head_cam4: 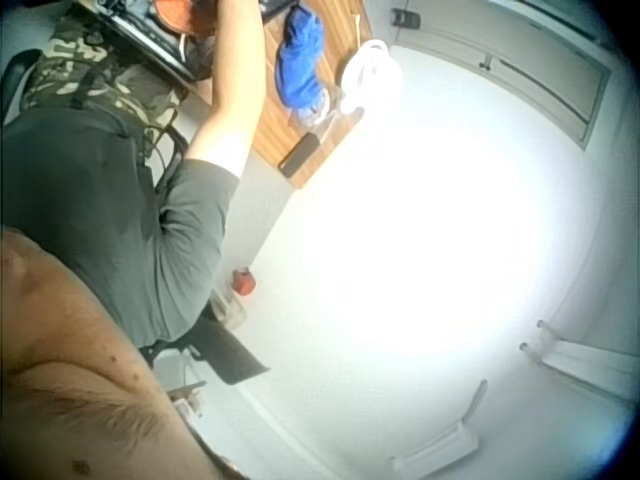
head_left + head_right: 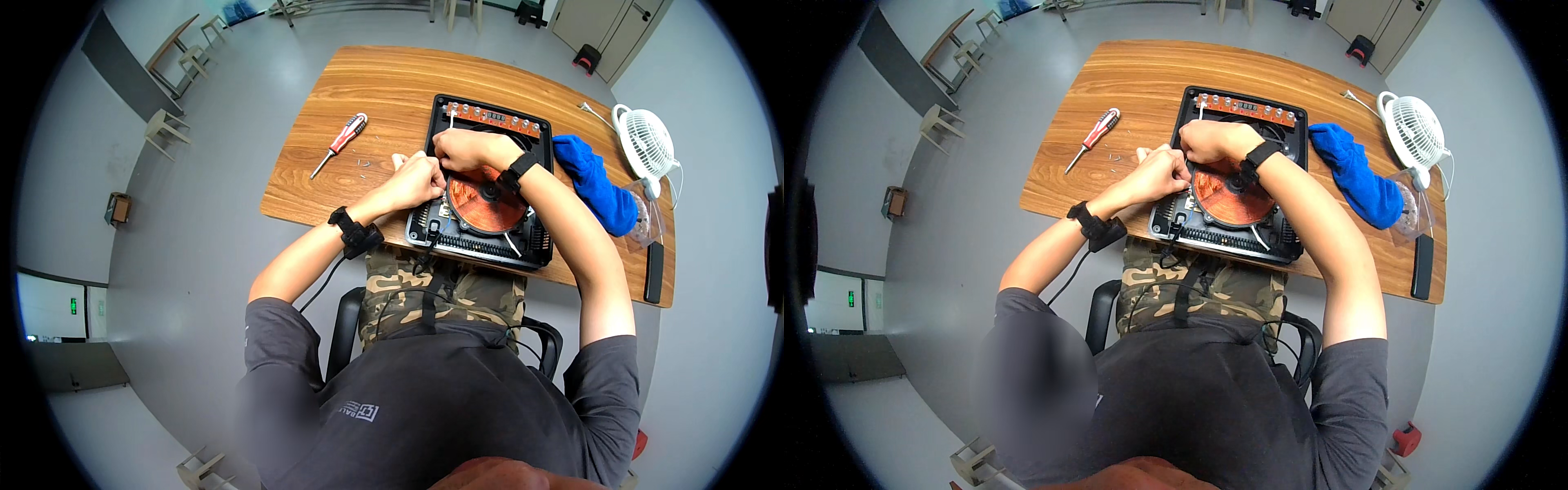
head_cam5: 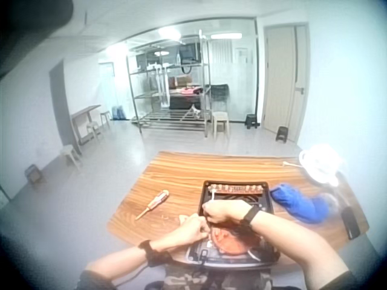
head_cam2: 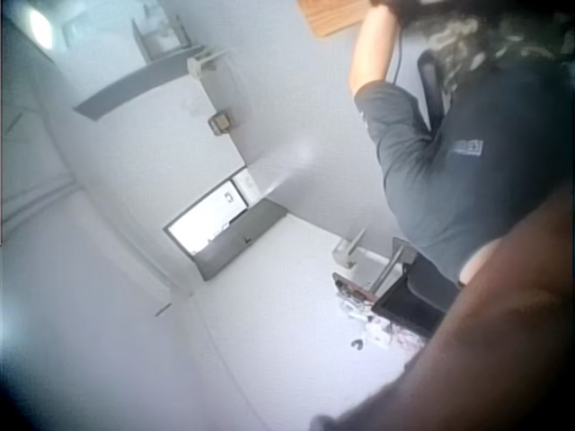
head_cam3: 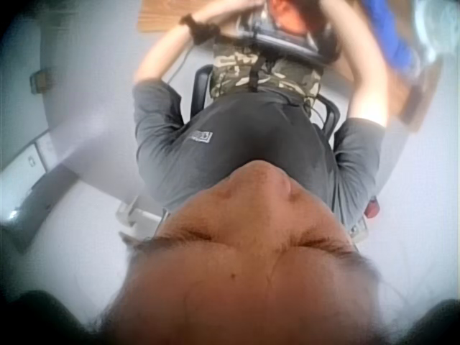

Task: The person uses a screwdriver to remove screws from the top and bottom of a disassembled electronic device, likely a turntable. They manipulate internal components and wires, then flip the device over to continue unscrewing the base.

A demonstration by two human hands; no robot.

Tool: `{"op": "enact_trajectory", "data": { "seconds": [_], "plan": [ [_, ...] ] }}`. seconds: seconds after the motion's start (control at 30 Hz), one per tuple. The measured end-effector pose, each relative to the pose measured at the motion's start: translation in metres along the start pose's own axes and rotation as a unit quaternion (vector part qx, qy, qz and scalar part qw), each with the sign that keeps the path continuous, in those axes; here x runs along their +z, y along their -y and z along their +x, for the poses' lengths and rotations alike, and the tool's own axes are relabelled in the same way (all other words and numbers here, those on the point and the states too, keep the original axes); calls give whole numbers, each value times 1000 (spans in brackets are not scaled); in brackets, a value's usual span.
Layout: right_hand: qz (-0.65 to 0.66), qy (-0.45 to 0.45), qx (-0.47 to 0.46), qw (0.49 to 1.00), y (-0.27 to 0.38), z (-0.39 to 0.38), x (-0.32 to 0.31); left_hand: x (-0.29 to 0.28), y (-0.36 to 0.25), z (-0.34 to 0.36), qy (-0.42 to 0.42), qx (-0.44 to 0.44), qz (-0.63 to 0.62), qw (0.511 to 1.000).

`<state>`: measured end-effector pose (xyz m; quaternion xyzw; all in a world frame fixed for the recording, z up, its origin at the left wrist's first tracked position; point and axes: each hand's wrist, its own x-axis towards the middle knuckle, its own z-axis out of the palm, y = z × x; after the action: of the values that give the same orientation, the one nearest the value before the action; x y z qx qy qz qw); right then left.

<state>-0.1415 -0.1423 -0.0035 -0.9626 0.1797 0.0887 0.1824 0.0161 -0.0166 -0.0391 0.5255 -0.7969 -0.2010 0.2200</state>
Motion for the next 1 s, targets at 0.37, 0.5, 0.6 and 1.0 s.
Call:
{"op": "enact_trajectory", "data": {
  "seconds": [0.37,0.5,0.6,1.0],
  "plan": [
    [-7,-1,2,1000,3,2,-1,6,-1,3,-10,-28,14,999],
    [-5,-8,-5,1000,2,0,0,4,-5,5,4,-28,46,999],
    [-7,-7,10,1000,3,0,1,4,-7,5,2,-22,66,998],
    [-14,-23,2,1000,4,-1,0,2,-14,2,-8,-21,83,996]
  ]
}}
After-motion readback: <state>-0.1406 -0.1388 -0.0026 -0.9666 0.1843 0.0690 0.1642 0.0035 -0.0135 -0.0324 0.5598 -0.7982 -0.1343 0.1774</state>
